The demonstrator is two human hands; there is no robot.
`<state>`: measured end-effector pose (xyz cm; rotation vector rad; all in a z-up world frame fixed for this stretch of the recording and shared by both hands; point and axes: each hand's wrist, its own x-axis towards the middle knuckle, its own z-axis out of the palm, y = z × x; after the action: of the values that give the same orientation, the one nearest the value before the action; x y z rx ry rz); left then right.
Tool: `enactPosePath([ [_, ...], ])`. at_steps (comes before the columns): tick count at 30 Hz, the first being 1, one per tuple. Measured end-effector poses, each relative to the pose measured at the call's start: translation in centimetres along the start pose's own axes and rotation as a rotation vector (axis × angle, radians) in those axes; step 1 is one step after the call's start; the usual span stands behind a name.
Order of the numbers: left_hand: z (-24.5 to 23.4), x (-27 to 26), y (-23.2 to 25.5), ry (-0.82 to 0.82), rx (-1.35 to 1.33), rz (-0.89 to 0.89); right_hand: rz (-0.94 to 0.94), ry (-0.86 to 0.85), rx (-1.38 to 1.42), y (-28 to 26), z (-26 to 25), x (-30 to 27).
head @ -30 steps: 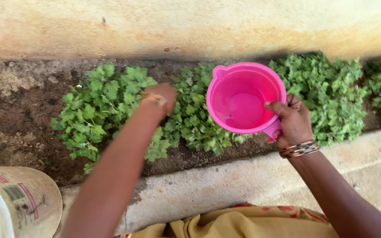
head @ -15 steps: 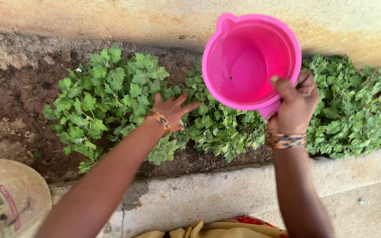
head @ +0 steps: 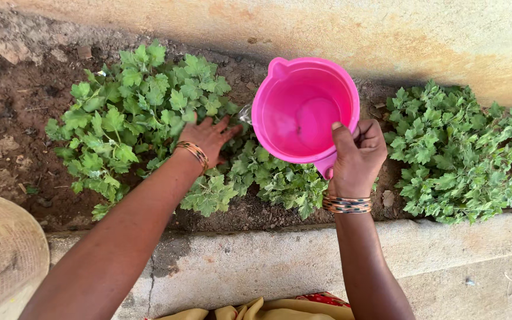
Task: The person pours water from a pink mug onto plants in a garden bed and moves the leaves by hand. They refill the mug from a bucket and water the rest of the plants.
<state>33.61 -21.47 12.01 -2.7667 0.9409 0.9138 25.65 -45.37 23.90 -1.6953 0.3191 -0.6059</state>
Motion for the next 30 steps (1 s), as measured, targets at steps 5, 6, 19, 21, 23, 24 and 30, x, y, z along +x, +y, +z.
enactPosePath([
  [5,2.1,-1.0,-0.9,0.097,0.191,0.028,-0.045,-0.028,0.012,0.4,0.3,-0.6],
  [6,2.2,-1.6,-0.9,0.117,0.182,0.035,-0.042,-0.032,0.018,0.5,0.3,-0.7],
  [19,3.4,-4.3,1.0,-0.245,-0.044,0.315,-0.087,-0.094,-0.048,0.2,1.5,-2.0],
  [21,3.6,-4.2,1.0,-0.209,-0.208,0.266,-0.097,-0.099,-0.053,0.0,1.6,-2.3],
  [23,3.6,-4.0,0.9,-0.197,-0.326,0.182,-0.115,-0.106,-0.061,-0.3,1.7,-2.5],
  [24,3.3,-3.7,0.9,-0.205,-0.362,0.124,-0.111,-0.101,-0.059,-0.5,1.9,-2.6],
  [30,2.3,-2.9,1.3,0.001,-0.028,0.192,-0.117,-0.102,-0.07,-1.2,2.1,-2.7],
])
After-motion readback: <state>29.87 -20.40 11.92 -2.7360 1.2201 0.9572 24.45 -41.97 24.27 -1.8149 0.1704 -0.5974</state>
